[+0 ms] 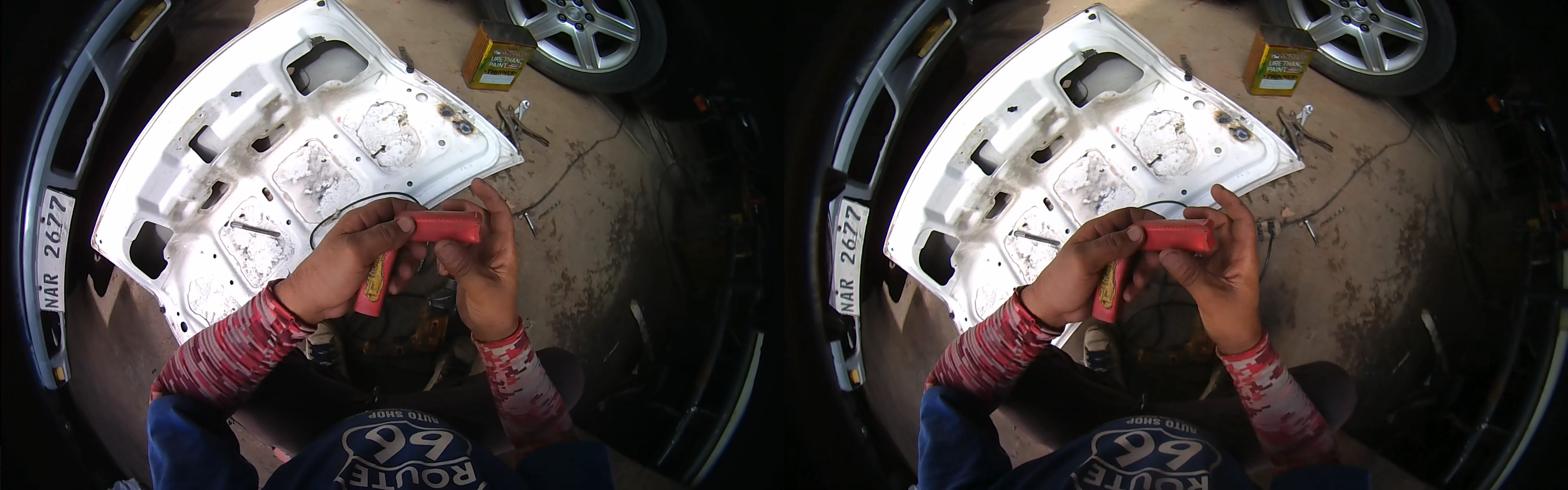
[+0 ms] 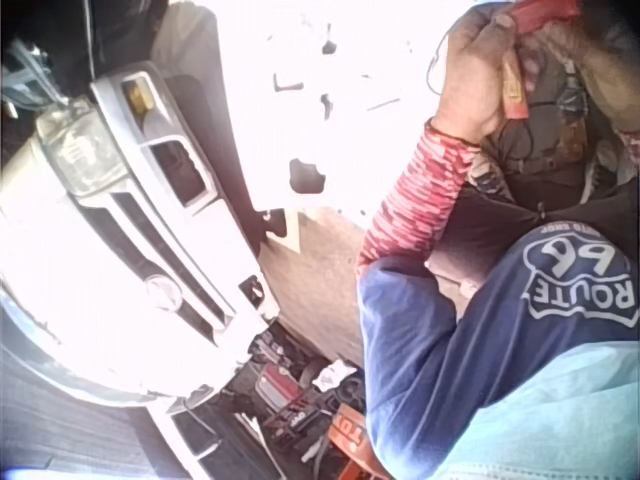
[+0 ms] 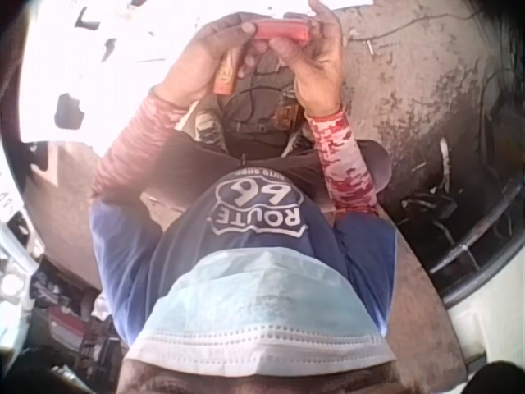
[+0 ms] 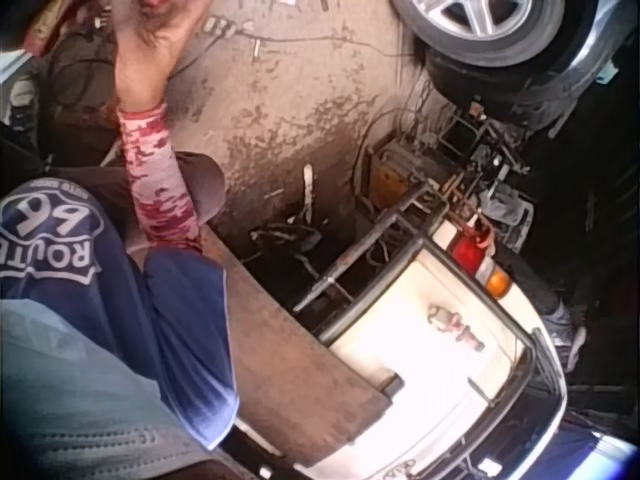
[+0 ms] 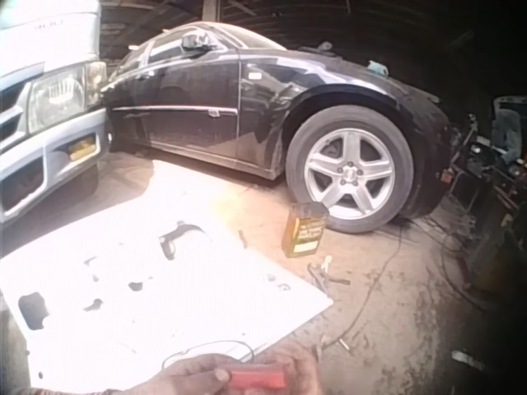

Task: The person is repairing a white car door panel by hammering out dents and using a power tool to grind or smooth the surface. They handle a hammer, a power tool, and the door panel itself.

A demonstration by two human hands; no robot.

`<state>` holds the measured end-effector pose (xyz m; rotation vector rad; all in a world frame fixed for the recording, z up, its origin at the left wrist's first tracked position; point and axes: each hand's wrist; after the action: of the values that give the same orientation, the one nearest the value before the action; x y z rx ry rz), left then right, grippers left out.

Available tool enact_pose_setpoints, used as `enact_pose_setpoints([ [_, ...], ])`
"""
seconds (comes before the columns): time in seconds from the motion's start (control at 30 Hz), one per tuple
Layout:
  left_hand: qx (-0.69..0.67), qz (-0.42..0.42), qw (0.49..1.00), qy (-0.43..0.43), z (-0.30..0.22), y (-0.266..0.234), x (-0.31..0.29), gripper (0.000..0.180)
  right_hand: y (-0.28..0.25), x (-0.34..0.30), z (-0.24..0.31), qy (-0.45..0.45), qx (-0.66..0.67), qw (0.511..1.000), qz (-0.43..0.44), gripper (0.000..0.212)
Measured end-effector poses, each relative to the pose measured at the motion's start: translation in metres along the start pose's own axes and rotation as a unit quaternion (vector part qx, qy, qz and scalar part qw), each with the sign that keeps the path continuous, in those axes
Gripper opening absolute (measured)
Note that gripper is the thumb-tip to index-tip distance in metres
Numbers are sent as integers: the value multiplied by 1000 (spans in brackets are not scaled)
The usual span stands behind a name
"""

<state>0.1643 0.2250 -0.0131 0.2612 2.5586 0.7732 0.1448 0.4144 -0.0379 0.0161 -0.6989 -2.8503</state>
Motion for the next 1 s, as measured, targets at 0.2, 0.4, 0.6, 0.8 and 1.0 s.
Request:
enact_pose_setpoints([
  [0.2, -103, -7, 988, -118, 11, 2, 6, 23, 0, -3, 5, -4, -138, 986, 92, 39],
  [0.4, -66, -7, 992, -105, 6, -4, 10, 29, -9, 6, 20, 48, -98, 994, -4, 30],
  [0.6, 141, -37, 988, -42, -6, -4, 4, 28, -24, 12, 34, 106, -172, 977, 73, 23],
  [0.8, 416, 14, 902, 111, -3, 3, 2, 28, -24, 11, 34, 195, -195, 952, 136, 23],
  [1.0, 452, 29, 883, 120, -12, 4, -3, 29, -24, 9, 34, 283, -220, 903, 238, 27],
])
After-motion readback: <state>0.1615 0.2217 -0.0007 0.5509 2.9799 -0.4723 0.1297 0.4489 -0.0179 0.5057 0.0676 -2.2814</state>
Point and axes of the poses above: each hand's wrist, its own x-axis towards the middle knuckle, its own y-axis out of the palm, z = x × y, and after that the axes turned 1 degree about -z, right-handed
